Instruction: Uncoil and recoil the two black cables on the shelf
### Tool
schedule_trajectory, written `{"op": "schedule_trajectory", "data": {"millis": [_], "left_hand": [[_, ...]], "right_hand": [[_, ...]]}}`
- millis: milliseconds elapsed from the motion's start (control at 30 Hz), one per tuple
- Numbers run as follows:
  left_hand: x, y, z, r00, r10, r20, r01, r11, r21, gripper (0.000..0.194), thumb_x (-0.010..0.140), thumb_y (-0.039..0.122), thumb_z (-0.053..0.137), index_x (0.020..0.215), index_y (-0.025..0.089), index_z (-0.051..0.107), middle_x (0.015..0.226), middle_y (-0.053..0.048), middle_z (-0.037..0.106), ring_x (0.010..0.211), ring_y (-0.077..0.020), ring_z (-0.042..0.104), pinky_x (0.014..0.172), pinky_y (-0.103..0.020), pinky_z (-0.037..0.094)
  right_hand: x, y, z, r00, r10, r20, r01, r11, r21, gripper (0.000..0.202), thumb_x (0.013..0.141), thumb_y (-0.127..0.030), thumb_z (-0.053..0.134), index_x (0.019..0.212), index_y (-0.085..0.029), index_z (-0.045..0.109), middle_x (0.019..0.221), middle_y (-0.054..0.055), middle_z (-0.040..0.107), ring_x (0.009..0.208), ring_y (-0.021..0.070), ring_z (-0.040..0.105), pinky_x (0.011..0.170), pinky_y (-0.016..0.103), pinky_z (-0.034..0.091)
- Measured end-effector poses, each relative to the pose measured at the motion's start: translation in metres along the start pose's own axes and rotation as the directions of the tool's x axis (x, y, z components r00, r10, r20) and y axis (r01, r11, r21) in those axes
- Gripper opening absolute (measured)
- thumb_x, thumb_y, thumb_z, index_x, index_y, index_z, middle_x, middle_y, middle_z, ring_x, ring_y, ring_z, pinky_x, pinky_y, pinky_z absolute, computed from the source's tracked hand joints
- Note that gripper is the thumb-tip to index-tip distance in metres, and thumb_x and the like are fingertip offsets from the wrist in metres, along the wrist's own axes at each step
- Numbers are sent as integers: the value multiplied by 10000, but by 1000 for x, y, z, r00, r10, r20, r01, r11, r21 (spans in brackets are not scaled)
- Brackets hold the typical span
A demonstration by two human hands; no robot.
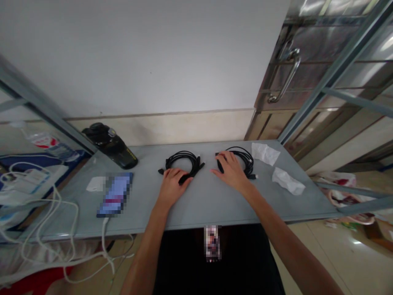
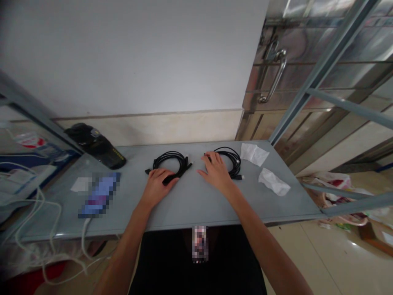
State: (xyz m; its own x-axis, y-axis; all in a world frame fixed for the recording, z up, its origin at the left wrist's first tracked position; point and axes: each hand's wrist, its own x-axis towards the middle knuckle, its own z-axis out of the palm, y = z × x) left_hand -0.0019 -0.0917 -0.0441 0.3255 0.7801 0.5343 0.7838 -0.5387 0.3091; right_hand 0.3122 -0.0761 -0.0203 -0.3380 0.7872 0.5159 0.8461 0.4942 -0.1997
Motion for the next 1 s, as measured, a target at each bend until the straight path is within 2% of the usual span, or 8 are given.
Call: {"op": "schedule_trajectory", "data": {"millis": [100,200,333,500,733,1000], "left_hand": [[0,-1,1,1000,-7,4,7,1000,16,188,1083,414,765,1120,239,824,1110,-86,820,1097,-327,758,1064,-513,520],[0,0,1,1000,-10,0,10,999,42,202,1090,426,750,1124,240,822,1106,-94,814,1089,-335,760,1030,-503,533],[1,3,1,1000,4,-11,-3,995,103,219,1104,432,732,1136,230,814,1096,-102,807,1087,-357,755,999,-516,538],[1,4,0,999,-3,-52,11,988,156,185,1100,410,745,1122,236,802,1073,-97,808,1067,-369,746,977,-524,538],[2,5,-3,996,69,-63,-71,997,-19,170,1119,339,706,1247,247,769,1175,-99,779,1129,-323,747,1020,-483,573],[2,7,-5,989,94,-115,-101,993,-60,129,1135,309,694,1233,257,758,1160,-82,779,1108,-291,757,1015,-467,594]], "right_hand": [[-26,32,-11,997,67,-31,-70,994,-86,566,1026,-602,806,1391,-185,695,1422,212,663,1334,428,610,1170,612,528],[-47,46,-9,994,103,-47,-107,990,-93,518,1060,-639,744,1315,-189,721,1327,189,721,1270,407,650,1156,594,533],[-55,48,-5,992,126,-25,-127,990,-58,438,1088,-640,709,1160,-210,744,1148,141,765,1150,364,697,1082,543,562],[-53,48,-6,993,114,-14,-114,993,7,363,1086,-589,747,1066,-227,753,1064,110,776,1093,333,729,1037,491,579],[-55,51,-5,991,136,-18,-135,989,61,353,1125,-590,687,1089,-246,762,1058,99,780,1069,307,755,1004,456,589],[-55,52,-6,989,143,-33,-141,989,43,378,1150,-593,633,1044,-249,747,1035,99,750,1083,309,734,1042,476,580]]}}
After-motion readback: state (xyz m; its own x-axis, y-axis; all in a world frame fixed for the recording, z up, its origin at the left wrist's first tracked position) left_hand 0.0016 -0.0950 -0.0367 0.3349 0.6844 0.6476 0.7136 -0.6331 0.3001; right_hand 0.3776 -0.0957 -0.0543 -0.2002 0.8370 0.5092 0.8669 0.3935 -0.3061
